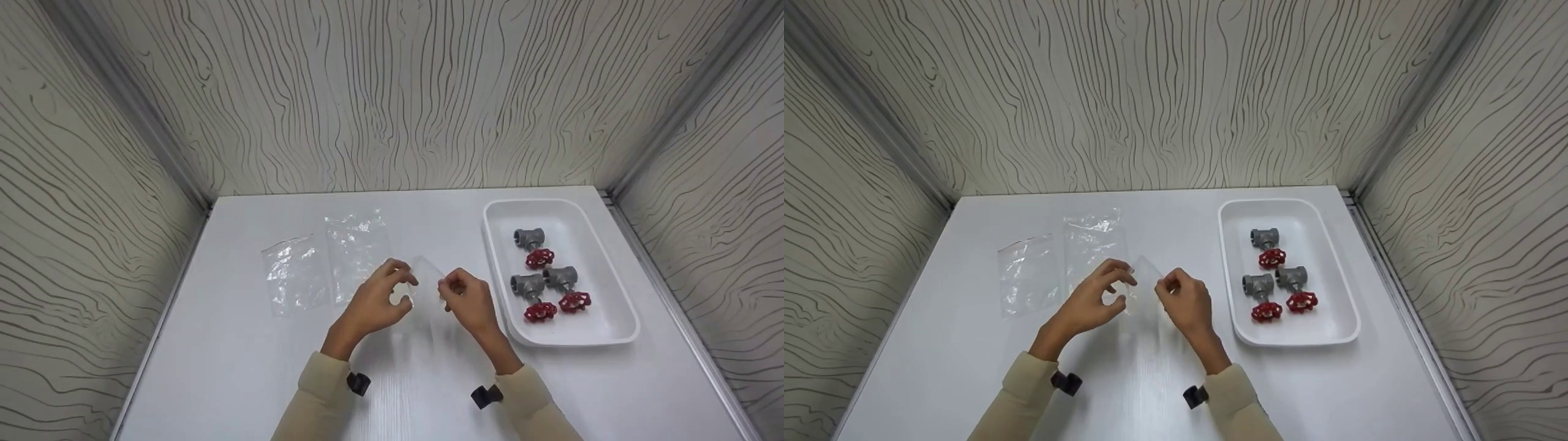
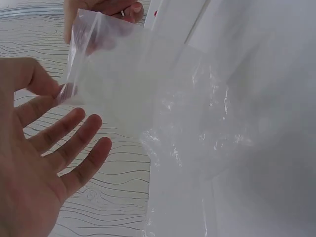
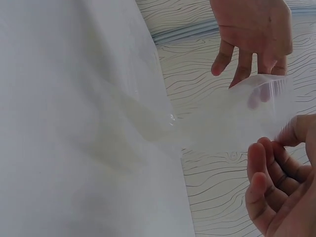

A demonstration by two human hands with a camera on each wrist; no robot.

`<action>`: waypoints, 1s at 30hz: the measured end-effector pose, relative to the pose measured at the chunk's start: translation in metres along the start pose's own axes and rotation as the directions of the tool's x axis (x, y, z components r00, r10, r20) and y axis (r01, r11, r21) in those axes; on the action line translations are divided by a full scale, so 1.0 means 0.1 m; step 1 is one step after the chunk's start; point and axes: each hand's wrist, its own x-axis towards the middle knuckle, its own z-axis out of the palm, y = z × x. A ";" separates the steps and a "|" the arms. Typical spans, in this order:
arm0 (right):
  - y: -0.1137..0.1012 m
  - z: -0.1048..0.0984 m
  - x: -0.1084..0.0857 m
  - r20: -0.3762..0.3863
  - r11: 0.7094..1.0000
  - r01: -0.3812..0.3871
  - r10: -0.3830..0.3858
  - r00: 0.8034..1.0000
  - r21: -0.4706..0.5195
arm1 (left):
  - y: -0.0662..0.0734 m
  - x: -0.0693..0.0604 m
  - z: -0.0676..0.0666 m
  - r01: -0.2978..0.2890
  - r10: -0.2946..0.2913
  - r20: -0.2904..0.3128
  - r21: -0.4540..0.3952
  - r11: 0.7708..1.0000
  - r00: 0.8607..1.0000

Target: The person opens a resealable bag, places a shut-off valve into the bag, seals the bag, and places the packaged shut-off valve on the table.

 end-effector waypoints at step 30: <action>0.07 -0.17 0.07 0.037 0.991 -0.081 0.086 0.996 -0.109 | -0.04 -0.03 -0.03 -0.032 0.034 -0.018 0.096 0.995 0.999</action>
